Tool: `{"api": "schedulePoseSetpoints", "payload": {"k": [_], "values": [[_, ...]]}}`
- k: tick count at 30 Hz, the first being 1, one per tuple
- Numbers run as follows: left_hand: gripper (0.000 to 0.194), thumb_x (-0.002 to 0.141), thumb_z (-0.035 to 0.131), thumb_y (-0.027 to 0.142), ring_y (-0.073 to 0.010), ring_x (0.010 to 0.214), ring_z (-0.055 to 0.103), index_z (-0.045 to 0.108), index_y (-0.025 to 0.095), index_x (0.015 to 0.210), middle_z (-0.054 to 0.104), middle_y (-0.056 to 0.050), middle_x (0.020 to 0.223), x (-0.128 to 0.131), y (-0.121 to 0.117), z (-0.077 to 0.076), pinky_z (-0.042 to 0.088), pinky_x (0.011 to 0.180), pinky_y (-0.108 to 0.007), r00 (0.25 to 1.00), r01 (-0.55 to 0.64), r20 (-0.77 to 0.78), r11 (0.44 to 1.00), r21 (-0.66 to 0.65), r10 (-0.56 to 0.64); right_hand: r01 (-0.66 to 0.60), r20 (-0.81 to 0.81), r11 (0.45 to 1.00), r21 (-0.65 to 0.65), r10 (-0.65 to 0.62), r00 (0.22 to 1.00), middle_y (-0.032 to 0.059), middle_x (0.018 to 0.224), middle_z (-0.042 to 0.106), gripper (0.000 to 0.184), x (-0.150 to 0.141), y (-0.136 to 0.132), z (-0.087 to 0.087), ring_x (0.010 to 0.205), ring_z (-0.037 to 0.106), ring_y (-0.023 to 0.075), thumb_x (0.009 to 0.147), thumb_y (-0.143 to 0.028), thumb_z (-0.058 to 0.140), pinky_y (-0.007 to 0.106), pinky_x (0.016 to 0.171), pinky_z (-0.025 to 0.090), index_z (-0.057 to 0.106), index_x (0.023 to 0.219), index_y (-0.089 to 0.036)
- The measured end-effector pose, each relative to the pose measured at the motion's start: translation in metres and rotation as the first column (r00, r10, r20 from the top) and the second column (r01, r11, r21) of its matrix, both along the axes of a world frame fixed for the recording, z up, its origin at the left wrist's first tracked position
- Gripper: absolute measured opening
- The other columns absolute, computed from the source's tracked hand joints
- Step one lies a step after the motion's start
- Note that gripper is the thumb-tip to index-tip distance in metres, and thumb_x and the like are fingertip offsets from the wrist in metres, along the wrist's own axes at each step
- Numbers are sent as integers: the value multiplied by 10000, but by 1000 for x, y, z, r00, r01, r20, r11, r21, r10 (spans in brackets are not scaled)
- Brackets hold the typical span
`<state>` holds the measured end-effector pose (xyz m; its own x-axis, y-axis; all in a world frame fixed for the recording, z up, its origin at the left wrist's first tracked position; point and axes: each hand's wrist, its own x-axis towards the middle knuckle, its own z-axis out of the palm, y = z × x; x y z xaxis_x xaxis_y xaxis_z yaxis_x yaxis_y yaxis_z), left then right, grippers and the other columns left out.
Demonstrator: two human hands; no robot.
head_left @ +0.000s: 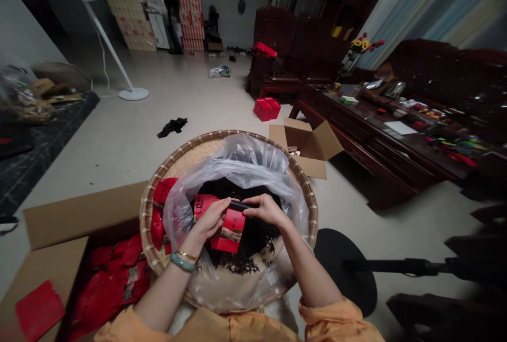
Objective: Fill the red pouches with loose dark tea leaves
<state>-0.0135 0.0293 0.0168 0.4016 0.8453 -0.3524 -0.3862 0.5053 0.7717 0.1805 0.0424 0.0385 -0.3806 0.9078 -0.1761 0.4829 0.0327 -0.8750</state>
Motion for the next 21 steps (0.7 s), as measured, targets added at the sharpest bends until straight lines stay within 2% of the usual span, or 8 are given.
{"api": "schedulePoseSetpoints", "payload": {"k": [6, 10, 21], "values": [[356, 725, 677, 394, -159, 647, 660, 646, 114, 944, 683, -38, 692, 0, -1, 5, 515, 599, -235, 1000, -10, -10, 1000, -9, 10, -12, -1, 1000, -2, 12, 1000, -16, 898, 726, 380, 0, 0, 2, 865, 642, 253, 657, -387, 691, 317, 766, 479, 710, 1005, -234], [344, 721, 683, 386, -156, 674, 659, 655, 114, 929, 683, -39, 712, 1, -1, 8, 507, 607, -223, 999, -23, -34, 1000, -16, 22, -2, 14, 1000, 2, 2, 1000, -14, 891, 727, 382, 0, 0, 2, 875, 637, 259, 652, -386, 693, 320, 770, 475, 712, 1001, -233], [327, 721, 685, 373, -136, 655, 648, 674, 114, 919, 685, -31, 703, 0, -1, 8, 495, 604, -198, 998, -36, -44, 999, 2, 36, 12, 6, 1000, -8, -12, 1000, -9, 905, 726, 380, 0, 0, 1, 877, 637, 259, 648, -365, 698, 327, 785, 472, 712, 1004, -233]]}}
